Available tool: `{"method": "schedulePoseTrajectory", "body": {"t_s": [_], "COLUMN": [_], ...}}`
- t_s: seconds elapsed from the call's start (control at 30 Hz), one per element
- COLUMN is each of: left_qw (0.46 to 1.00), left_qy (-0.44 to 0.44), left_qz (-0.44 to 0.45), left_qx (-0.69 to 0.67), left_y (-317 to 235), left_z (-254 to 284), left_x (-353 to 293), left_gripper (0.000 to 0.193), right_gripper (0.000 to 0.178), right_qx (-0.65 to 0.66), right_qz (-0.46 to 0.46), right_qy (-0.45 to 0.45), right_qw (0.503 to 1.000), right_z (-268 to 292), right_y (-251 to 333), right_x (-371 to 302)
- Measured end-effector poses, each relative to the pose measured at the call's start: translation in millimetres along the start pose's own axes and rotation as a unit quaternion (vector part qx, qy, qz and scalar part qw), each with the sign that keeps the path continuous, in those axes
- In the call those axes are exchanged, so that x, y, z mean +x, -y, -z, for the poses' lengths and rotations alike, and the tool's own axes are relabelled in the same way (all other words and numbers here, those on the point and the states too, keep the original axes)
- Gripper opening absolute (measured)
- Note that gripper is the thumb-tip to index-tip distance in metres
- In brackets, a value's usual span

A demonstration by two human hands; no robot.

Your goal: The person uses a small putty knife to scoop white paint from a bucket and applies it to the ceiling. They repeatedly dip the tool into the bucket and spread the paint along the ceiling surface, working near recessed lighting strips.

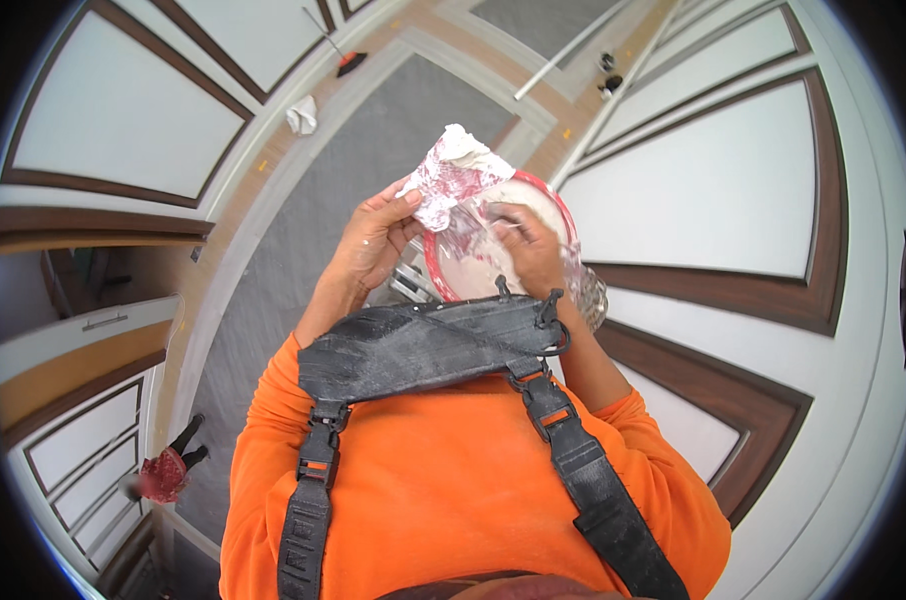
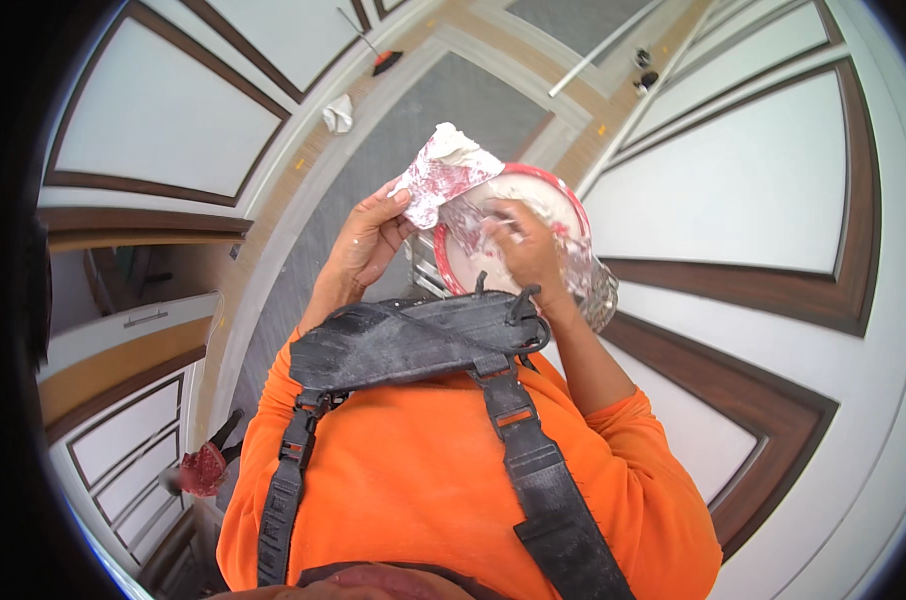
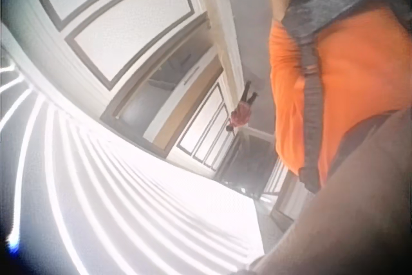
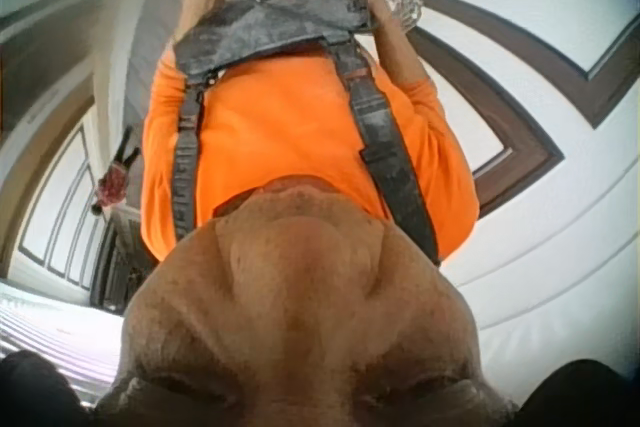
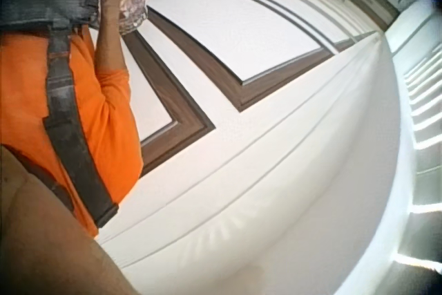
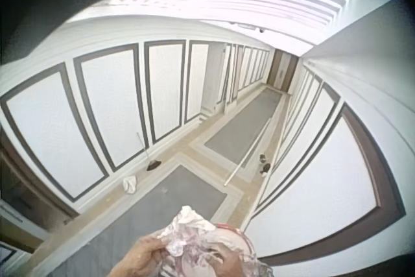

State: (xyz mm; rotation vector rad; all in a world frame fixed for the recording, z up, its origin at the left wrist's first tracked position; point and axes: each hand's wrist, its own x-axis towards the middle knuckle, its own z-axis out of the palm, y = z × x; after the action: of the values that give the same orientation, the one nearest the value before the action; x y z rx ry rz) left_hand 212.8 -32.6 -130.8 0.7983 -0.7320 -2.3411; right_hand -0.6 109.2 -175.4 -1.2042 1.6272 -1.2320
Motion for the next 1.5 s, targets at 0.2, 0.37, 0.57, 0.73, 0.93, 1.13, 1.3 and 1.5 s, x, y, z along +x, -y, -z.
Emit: {"method": "schedulePoseTrajectory", "body": {"t_s": [0.2,0.37,0.57,0.73,0.93,1.13,1.3,1.5], "left_qw": [0.985,0.953,0.906,0.800,0.599,0.611,0.624,0.692], "left_qy": [-0.058,-0.115,-0.165,-0.351,-0.415,-0.354,-0.341,-0.355], "left_qz": [-0.159,-0.277,-0.244,-0.310,-0.558,-0.611,-0.601,-0.550], "left_qx": [0.030,0.052,0.304,0.375,0.398,0.359,0.365,0.304], "left_y": [-18.5,-19.8,-64.7,-104.0,-148.7,-199.0,-194.4,-149.4], "left_z": [-23.5,-37.2,-10.8,47.7,17.2,1.3,-8.3,24.2], "left_x": [-18.3,-29.1,-63.5,-146.7,-222.1,-279.1,-278.3,-255.7], "left_gripper": [0.031,0.042,0.038,0.030,0.026,0.022,0.022,0.027], "right_gripper": [0.056,0.039,0.033,0.028,0.024,0.019,0.017,0.020], "right_qx": [0.248,0.321,0.477,0.543,0.532,0.483,0.490,0.509], "right_qz": [0.083,0.077,0.106,0.041,0.084,0.144,0.270,0.332], "right_qy": [0.108,0.024,0.093,0.158,0.265,0.399,0.468,0.486], "right_qw": [0.959,0.944,0.867,0.824,0.800,0.766,0.684,0.627], "right_z": [-79.7,-112.9,-135.5,-159.2,-148.0,-163.4,-193.7,-211.6], "right_y": [65.8,94.7,116.6,198.4,298.2,452.2,603.4,742.6], "right_x": [50.9,75.6,126.1,126.8,117.9,109.4,58.4,-18.1]}}
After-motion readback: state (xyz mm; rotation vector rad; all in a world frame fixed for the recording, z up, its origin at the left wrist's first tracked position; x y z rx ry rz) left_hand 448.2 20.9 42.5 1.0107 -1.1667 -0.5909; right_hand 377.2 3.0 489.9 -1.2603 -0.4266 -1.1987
